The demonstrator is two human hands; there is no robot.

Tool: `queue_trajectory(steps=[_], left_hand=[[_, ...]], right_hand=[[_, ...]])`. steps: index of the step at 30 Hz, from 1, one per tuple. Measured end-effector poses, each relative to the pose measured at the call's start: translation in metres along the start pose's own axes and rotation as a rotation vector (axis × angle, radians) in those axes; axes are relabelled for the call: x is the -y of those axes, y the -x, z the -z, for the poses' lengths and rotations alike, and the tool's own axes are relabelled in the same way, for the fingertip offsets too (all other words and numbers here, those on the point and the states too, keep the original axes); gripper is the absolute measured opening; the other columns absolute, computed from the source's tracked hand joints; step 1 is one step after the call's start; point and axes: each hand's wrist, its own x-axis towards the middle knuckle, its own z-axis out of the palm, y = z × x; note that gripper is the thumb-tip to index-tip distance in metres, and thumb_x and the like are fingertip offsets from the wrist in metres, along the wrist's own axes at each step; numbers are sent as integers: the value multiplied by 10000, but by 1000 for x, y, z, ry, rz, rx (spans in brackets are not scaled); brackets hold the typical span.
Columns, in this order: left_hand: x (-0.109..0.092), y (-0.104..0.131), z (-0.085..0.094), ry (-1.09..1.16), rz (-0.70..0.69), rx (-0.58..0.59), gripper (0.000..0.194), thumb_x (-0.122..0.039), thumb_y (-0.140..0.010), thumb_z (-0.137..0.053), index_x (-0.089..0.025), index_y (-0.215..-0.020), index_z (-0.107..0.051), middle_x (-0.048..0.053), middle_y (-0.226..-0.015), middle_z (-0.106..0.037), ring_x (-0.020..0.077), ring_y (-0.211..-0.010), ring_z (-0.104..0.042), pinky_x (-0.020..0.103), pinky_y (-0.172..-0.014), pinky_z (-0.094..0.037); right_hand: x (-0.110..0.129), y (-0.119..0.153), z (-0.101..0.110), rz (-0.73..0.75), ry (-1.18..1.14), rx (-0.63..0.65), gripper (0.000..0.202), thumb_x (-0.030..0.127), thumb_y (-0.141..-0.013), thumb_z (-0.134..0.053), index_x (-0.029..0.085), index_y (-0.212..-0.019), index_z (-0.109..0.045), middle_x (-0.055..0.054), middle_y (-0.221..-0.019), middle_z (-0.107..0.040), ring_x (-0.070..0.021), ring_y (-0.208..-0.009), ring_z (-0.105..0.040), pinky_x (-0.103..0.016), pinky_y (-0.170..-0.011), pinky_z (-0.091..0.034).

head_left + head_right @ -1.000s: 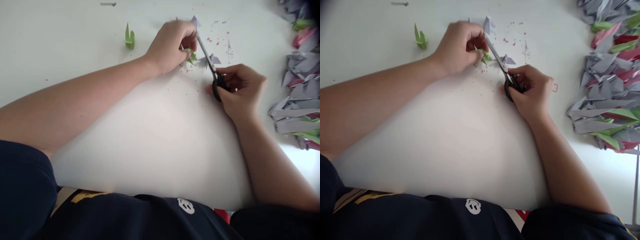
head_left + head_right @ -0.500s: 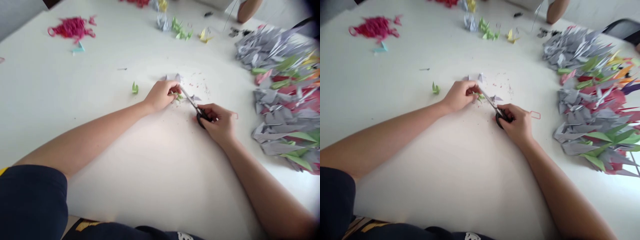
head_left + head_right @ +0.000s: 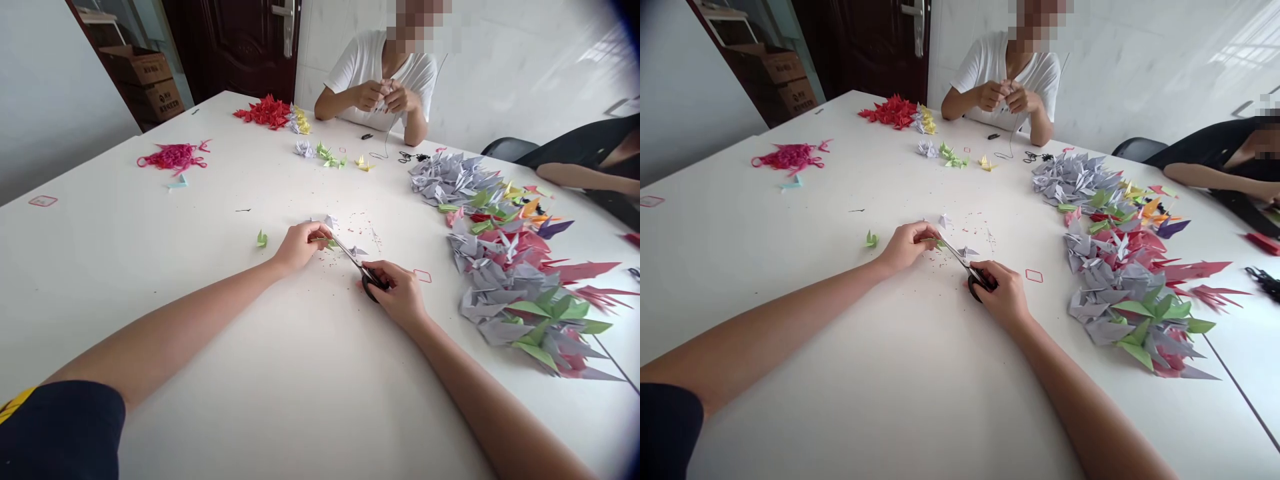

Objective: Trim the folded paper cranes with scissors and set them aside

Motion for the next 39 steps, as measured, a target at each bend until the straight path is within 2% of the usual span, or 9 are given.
queue_trajectory(steps=[10, 14, 20, 30, 39], left_hand=[[-9, 1, 2, 88, 49, -87, 81, -218, -779, -703, -157, -811, -660, 47, -798, -680, 118, -663, -591, 262, -638, -448], [-6, 0, 3, 100, 50, -98, 75, -216, -785, -693, -157, -812, -654, 52, -816, -677, 120, -675, -591, 264, -634, -447], [-3, -1, 4, 120, 46, -138, 20, -158, -781, -640, -166, -798, -633, 25, -714, -633, 111, -651, -562, 248, -628, -440], [-1, -1, 4, 146, 67, -149, 39, -159, -780, -623, -174, -815, -628, 26, -748, -642, 120, -686, -598, 241, -641, -462], [-3, 0, 4, 155, 53, -151, 17, -159, -788, -619, -159, -804, -626, 37, -778, -641, 110, -686, -581, 242, -649, -461]], right_hand=[[0, 2, 0, -12, -18, 12, 251, 264, -752, -683, 208, -993, -728, 21, -674, -533, -129, -593, -423, -266, -549, -381], [1, 2, 0, -6, -20, 17, 248, 261, -755, -681, 202, -992, -727, 22, -672, -533, -126, -590, -421, -266, -551, -383], [-1, 2, 1, 15, 3, 17, 245, 254, -758, -669, 211, -992, -728, 21, -666, -535, -129, -581, -427, -267, -539, -389], [4, 4, 0, 32, -9, -71, 210, 293, -769, -684, 218, -960, -727, 9, -666, -559, -141, -578, -444, -280, -530, -413], [3, 4, 1, 73, 27, -23, 208, 272, -776, -679, 212, -970, -723, 6, -672, -583, -138, -566, -461, -274, -523, -425]])
